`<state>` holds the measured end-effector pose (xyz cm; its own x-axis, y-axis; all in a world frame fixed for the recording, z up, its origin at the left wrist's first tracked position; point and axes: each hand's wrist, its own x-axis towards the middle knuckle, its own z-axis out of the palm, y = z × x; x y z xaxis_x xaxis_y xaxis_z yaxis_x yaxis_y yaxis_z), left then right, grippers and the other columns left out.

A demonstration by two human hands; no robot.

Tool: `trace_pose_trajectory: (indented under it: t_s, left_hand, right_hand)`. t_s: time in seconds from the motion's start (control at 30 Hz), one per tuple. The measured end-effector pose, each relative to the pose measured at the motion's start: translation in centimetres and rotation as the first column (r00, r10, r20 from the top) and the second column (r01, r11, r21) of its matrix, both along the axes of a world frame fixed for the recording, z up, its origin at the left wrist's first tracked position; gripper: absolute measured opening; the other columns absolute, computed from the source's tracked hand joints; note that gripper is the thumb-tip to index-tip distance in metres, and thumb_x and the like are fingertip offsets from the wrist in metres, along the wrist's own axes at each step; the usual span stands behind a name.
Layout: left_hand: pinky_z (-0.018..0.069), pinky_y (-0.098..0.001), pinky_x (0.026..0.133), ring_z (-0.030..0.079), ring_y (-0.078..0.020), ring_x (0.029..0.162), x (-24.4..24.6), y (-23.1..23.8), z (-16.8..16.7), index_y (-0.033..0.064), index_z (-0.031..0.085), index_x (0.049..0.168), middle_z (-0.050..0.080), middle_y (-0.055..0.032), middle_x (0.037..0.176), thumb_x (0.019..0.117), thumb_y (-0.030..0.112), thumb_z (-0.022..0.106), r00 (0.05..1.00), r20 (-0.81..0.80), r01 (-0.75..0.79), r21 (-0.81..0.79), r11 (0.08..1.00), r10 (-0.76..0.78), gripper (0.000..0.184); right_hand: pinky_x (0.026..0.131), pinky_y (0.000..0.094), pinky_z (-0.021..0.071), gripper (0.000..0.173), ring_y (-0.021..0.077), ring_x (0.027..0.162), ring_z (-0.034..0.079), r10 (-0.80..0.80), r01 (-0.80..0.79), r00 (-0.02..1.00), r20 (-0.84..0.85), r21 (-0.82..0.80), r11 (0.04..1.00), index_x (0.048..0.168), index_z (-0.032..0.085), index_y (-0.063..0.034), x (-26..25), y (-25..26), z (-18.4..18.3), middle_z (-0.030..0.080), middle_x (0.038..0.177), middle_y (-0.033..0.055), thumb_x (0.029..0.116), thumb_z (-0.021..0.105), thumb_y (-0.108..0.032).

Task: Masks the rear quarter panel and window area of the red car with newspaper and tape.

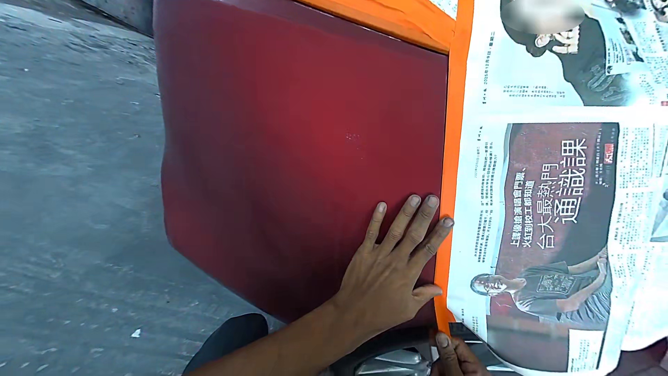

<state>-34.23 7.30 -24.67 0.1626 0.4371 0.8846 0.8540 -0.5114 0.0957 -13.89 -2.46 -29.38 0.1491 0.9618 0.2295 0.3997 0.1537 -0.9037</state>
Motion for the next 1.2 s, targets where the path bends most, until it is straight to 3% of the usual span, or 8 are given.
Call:
trace_pose_trajectory:
  t_s: [0.07,0.37,0.6,0.73,0.8,0.93,1.2]
  left_hand:
    - [-0.0006,-0.0613,0.125,-0.002,-0.0247,0.160,0.1,-0.1,-0.2,0.0233,0.024,0.165,0.004,-0.0062,0.174,0.0925,0.075,0.046,1.000,0.013,-0.001,0.003,1.000,0.001,0.091]
    - [-0.0009,-0.0605,0.125,-0.001,-0.0233,0.160,0.5,-0.3,-0.8,0.0224,0.027,0.164,0.006,-0.0049,0.174,0.0949,0.072,0.046,1.000,0.025,-0.009,0.010,1.000,0.009,0.087]
    - [-0.0008,-0.0643,0.123,-0.004,-0.0247,0.159,0.5,-0.4,-0.9,0.0205,0.019,0.166,0.001,-0.0059,0.174,0.0859,0.077,0.054,1.000,0.015,0.011,-0.018,1.000,-0.011,0.104]
    - [-0.0001,-0.0660,0.122,-0.004,-0.0250,0.159,0.0,-0.7,-0.7,0.0221,0.018,0.166,0.001,-0.0052,0.174,0.0828,0.066,0.064,0.998,0.009,0.064,-0.065,0.996,-0.063,0.104]
    - [-0.0003,-0.0657,0.122,-0.005,-0.0240,0.159,-0.2,-0.7,-0.7,0.0231,0.017,0.166,0.000,-0.0036,0.174,0.0873,0.062,0.059,0.997,0.003,0.075,-0.084,0.994,-0.075,0.097]
    - [0.0016,-0.0624,0.124,0.000,-0.0227,0.160,0.2,-0.3,-1.0,0.0242,0.022,0.165,0.006,-0.0032,0.174,0.0992,0.069,0.039,0.999,0.041,0.036,-0.026,0.999,-0.034,0.081]
    - [0.0002,-0.0601,0.125,0.001,-0.0218,0.160,0.6,-0.1,-1.0,0.0250,0.024,0.165,0.009,-0.0035,0.173,0.1014,0.063,0.041,0.996,0.087,0.029,0.007,1.000,-0.030,0.075]
  right_hand:
    - [0.040,0.0228,0.0467,0.026,0.0060,0.043,0.056,-0.038,0.039,0.999,0.032,-0.020,0.999,0.099,0.066,0.0019,0.3,0.2,0.6,0.062,0.056,-0.0005,0.1079,0.050,-0.016]
    - [0.041,0.0240,0.0497,0.026,0.0079,0.043,0.058,-0.071,0.075,0.994,0.078,-0.042,0.996,0.098,0.067,0.0027,0.4,0.7,1.2,0.063,0.056,0.0016,0.1075,0.050,-0.015]
    - [0.042,0.0246,0.0499,0.026,0.0086,0.045,0.059,-0.069,0.073,0.994,0.085,-0.050,0.996,0.098,0.068,0.0016,0.2,0.9,1.1,0.063,0.058,0.0019,0.1069,0.052,-0.016]
    - [0.041,0.0241,0.0489,0.025,0.0078,0.044,0.058,-0.064,0.068,0.995,0.077,-0.045,0.997,0.097,0.068,0.0010,0.2,0.8,0.8,0.063,0.057,0.0016,0.1067,0.052,-0.015]
    - [0.042,0.0241,0.0494,0.025,0.0078,0.044,0.058,-0.050,0.053,0.996,0.070,-0.038,0.998,0.096,0.069,0.0011,0.2,0.7,0.7,0.064,0.057,0.0015,0.1067,0.052,-0.015]
    - [0.042,0.0245,0.0505,0.025,0.0080,0.045,0.059,-0.012,0.013,0.999,0.041,-0.028,1.000,0.095,0.068,0.0011,0.2,0.2,0.1,0.064,0.058,0.0012,0.1069,0.052,-0.015]
    - [0.043,0.0222,0.0496,0.025,0.0053,0.046,0.058,0.035,-0.036,0.998,-0.047,-0.040,0.999,0.094,0.066,0.0003,-0.4,-1.1,0.0,0.064,0.059,-0.0010,0.1072,0.052,-0.015]
